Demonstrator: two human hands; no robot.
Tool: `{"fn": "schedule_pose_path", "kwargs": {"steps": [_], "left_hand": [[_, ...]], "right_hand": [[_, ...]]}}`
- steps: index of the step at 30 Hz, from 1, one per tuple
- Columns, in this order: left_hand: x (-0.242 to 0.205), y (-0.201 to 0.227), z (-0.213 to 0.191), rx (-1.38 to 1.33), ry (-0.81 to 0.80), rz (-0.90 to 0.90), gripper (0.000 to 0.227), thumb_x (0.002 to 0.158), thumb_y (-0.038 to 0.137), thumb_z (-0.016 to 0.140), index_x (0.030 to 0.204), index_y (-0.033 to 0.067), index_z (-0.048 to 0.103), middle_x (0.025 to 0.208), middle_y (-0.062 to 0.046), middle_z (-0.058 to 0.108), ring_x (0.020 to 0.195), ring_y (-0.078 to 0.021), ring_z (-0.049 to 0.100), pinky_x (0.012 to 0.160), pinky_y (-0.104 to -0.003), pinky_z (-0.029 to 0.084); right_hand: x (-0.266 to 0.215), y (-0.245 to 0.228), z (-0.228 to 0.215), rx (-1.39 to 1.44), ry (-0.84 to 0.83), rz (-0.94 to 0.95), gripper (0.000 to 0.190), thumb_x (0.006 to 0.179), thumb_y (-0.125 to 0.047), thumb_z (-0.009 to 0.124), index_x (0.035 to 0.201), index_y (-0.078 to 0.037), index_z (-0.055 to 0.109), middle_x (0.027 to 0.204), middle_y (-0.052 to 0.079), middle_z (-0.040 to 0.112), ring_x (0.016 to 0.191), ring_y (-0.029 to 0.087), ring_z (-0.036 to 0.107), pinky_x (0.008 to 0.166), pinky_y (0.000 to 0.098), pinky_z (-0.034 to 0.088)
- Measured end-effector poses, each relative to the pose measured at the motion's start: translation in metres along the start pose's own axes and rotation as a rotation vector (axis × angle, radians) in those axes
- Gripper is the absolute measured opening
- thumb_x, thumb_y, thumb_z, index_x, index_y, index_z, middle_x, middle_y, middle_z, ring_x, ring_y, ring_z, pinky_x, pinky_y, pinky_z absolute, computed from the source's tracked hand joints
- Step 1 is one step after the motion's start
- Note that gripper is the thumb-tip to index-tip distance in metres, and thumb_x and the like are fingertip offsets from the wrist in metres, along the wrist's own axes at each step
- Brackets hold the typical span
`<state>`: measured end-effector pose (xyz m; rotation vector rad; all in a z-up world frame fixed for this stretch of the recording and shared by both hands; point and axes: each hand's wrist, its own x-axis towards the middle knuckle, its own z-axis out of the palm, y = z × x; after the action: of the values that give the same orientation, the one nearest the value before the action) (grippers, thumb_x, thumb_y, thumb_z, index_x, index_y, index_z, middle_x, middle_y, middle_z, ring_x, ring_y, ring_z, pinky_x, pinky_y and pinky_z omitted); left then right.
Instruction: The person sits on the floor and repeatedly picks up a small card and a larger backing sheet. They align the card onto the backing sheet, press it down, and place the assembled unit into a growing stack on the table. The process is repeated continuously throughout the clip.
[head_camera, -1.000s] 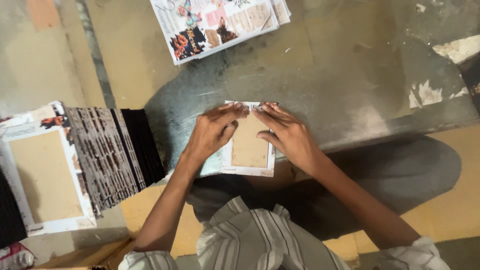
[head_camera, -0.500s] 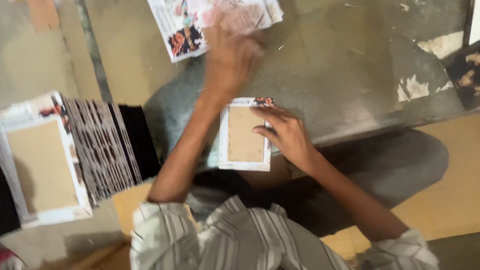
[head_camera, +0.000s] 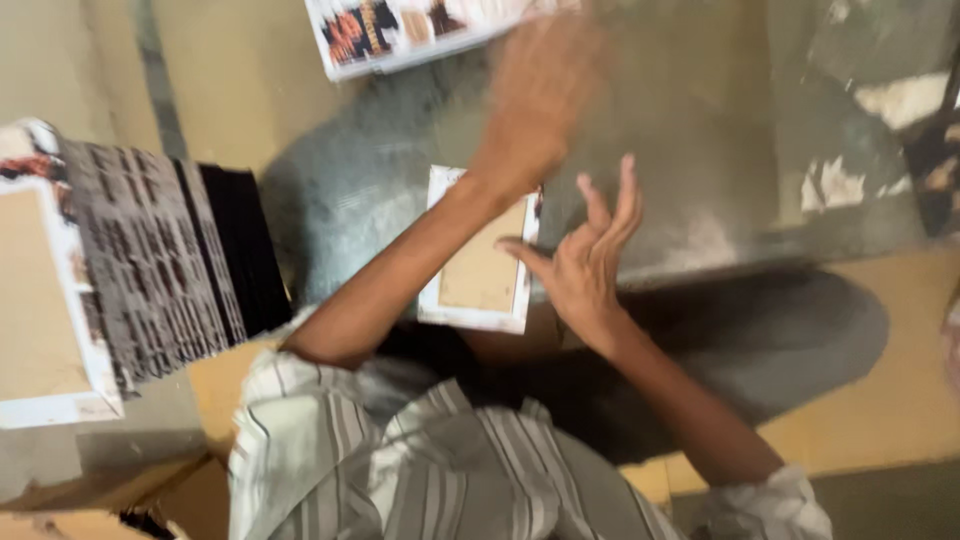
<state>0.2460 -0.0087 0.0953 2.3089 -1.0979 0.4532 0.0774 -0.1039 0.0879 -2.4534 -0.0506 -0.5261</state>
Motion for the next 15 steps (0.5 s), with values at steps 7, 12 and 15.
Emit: {"fn": "schedule_pose_path", "kwargs": {"steps": [7,12,15], "left_hand": [[-0.006,0.015,0.002,-0.083,-0.204,0.049,0.037,0.09,0.008,0.062,0.127,0.0062,0.06,0.135,-0.013,0.062,0.134,-0.0326,0.05,0.116,-0.051,0.035],[-0.027,0.013,-0.058,-0.038,-0.382,-0.501,0.035,0.102,0.035,0.06,0.122,0.0057,0.06,0.088,-0.02,0.072,0.085,-0.0424,0.069,0.075,-0.053,0.054],[-0.042,0.001,-0.088,-0.133,-0.355,-0.342,0.051,0.09,0.054,0.068,0.095,0.0036,0.065,0.076,-0.022,0.069,0.075,-0.044,0.069,0.06,-0.056,0.051]], "right_hand": [[0.008,0.0,-0.003,-0.041,-0.055,-0.079,0.123,0.083,-0.06,0.09,0.16,-0.005,0.012,0.167,0.032,0.005,0.156,0.05,0.008,0.127,0.0698,0.011],[0.006,-0.022,-0.027,0.2,-0.471,-0.302,0.13,0.06,-0.062,0.089,0.152,-0.003,0.017,0.162,0.034,0.013,0.15,0.056,0.014,0.12,0.0736,0.01],[-0.002,-0.036,-0.031,0.017,-0.577,-0.407,0.128,0.057,-0.051,0.094,0.156,-0.011,0.023,0.165,0.025,0.021,0.153,0.05,0.021,0.121,0.0745,0.009]]}}
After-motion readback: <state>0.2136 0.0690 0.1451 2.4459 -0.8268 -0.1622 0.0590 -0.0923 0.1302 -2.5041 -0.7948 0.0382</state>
